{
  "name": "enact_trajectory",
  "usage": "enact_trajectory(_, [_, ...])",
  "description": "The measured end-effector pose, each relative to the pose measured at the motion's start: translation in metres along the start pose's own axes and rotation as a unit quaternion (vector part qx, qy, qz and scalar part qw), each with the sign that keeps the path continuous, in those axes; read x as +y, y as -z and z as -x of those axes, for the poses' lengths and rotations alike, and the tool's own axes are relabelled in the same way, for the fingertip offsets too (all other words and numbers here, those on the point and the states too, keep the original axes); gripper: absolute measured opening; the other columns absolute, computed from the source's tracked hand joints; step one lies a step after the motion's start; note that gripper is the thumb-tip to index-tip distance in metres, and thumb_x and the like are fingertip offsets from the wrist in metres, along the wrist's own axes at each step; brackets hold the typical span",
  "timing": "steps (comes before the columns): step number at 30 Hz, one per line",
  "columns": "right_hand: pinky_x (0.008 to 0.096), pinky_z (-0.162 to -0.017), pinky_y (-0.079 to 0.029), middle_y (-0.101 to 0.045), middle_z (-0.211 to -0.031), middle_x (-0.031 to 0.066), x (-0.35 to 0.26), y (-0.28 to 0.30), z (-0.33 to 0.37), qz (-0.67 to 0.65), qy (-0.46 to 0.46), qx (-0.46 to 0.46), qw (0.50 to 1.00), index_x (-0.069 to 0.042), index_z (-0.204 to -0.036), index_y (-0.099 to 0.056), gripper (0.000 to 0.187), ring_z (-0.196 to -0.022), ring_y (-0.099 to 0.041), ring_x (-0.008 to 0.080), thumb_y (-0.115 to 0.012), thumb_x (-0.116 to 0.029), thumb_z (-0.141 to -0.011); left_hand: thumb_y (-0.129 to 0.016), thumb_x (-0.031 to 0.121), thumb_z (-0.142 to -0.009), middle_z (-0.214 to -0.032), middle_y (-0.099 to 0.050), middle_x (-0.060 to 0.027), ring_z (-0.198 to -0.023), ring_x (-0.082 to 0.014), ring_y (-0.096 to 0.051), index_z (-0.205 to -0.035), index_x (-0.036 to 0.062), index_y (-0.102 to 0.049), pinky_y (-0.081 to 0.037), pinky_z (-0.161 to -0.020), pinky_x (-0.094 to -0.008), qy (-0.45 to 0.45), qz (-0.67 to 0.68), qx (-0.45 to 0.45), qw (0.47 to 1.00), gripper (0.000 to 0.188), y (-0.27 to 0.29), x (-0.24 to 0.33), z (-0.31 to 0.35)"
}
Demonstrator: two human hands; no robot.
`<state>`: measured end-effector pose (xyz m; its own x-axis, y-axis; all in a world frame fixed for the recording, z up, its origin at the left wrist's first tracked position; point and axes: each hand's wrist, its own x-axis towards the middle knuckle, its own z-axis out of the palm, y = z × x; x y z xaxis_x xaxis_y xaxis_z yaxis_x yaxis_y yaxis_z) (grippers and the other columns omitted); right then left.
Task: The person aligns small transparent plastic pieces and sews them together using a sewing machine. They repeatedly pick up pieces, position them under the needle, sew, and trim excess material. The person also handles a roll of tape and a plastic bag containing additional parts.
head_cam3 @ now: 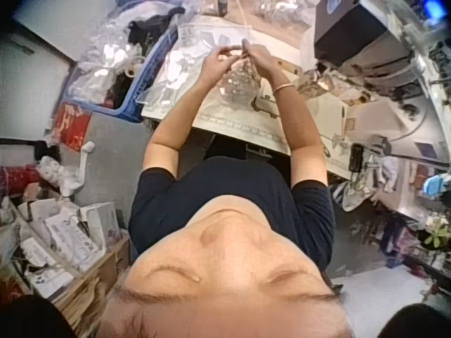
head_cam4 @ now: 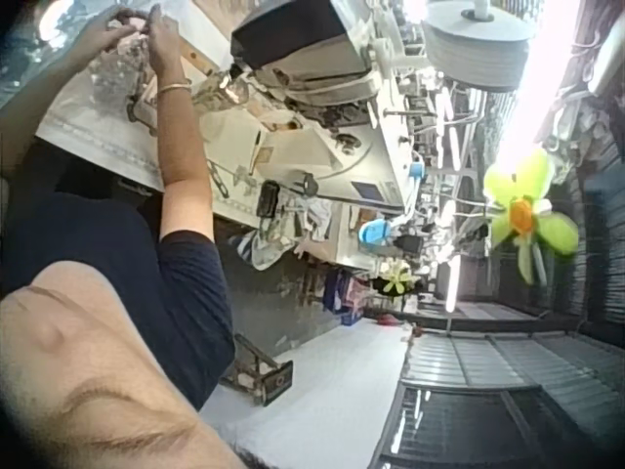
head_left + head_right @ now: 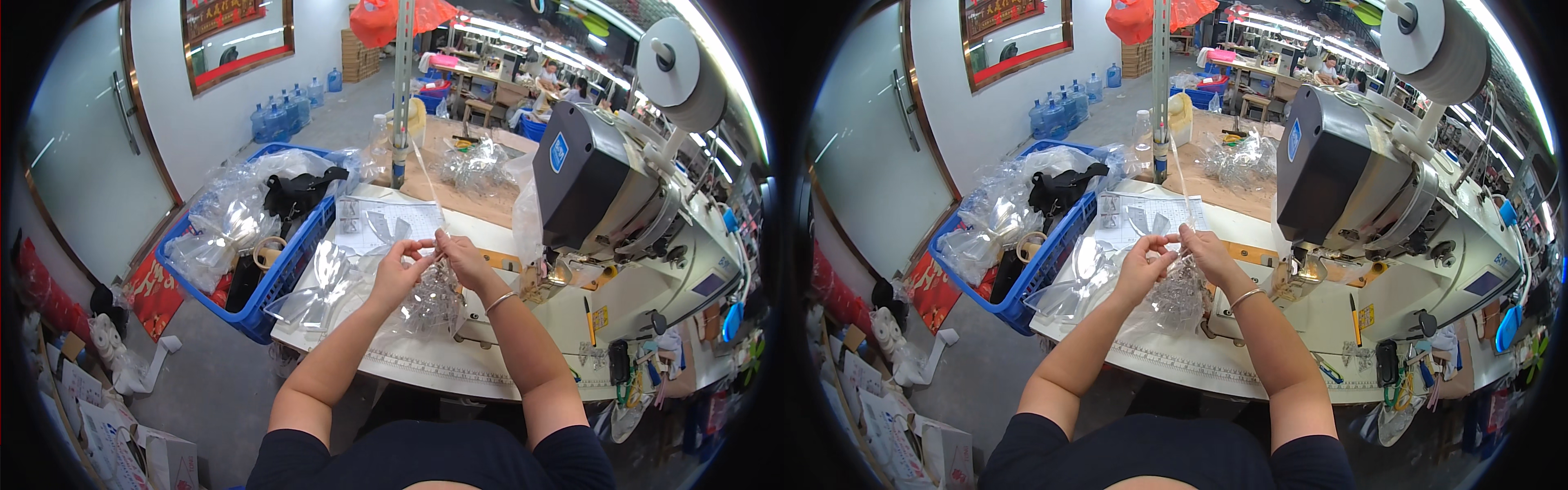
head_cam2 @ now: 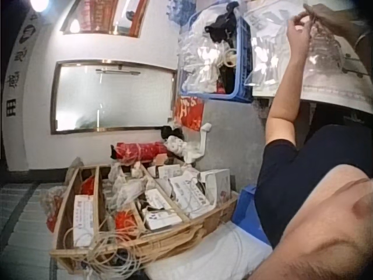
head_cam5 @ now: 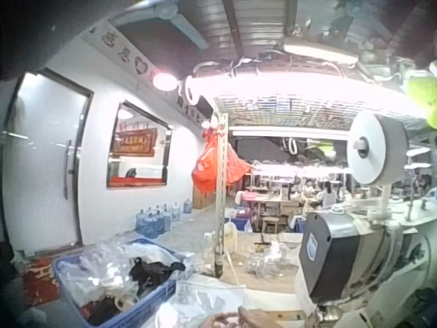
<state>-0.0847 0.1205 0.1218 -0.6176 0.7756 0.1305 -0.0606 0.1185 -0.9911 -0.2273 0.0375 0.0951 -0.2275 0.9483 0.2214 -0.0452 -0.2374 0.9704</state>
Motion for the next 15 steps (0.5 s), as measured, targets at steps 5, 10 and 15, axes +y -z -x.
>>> enact_trajectory(5, [0.0263, -0.061, -0.040, -0.053, -0.070, 0.0025, -0.003, 0.001, -0.004, 0.142, -0.015, -0.038, 0.989, 0.002, -0.090, -0.068, 0.059, -0.065, -0.045, 0.0121, -0.039, -0.049, -0.097, -0.074, 0.018, -0.079, -0.085, -0.051, -0.0015, -0.067, -0.0067, -0.051, -0.117, 0.0051, -0.058, -0.043, -0.060, -0.0204, 0.025, -0.023, -0.051, 0.998, 0.044, 0.011, 0.007, -0.022])
enact_trajectory(10, [0.0254, -0.068, -0.042, -0.061, -0.077, 0.0032, -0.018, -0.007, -0.006, 0.170, -0.037, -0.095, 0.980, 0.002, -0.090, -0.067, 0.055, -0.071, -0.049, 0.0111, -0.039, -0.044, -0.098, -0.069, 0.016, -0.084, -0.088, -0.053, 0.0019, -0.071, -0.0063, -0.048, -0.100, 0.0081, -0.065, -0.039, -0.061, -0.0187, -0.016, 0.129, -0.032, 0.991, 0.019, 0.015, -0.011, -0.022])
enact_trajectory(15, [0.0243, -0.067, -0.044, -0.064, -0.075, 0.0052, -0.015, 0.011, -0.006, 0.084, -0.034, -0.106, 0.990, 0.000, -0.084, -0.070, 0.039, -0.070, -0.056, 0.0118, -0.060, -0.037, -0.088, -0.063, 0.007, -0.084, -0.105, -0.052, -0.0005, -0.079, -0.0075, -0.053, -0.101, 0.0083, -0.062, -0.042, -0.071, -0.0201, -0.212, 0.053, -0.097, 0.971, 0.017, 0.021, -0.027, -0.022])
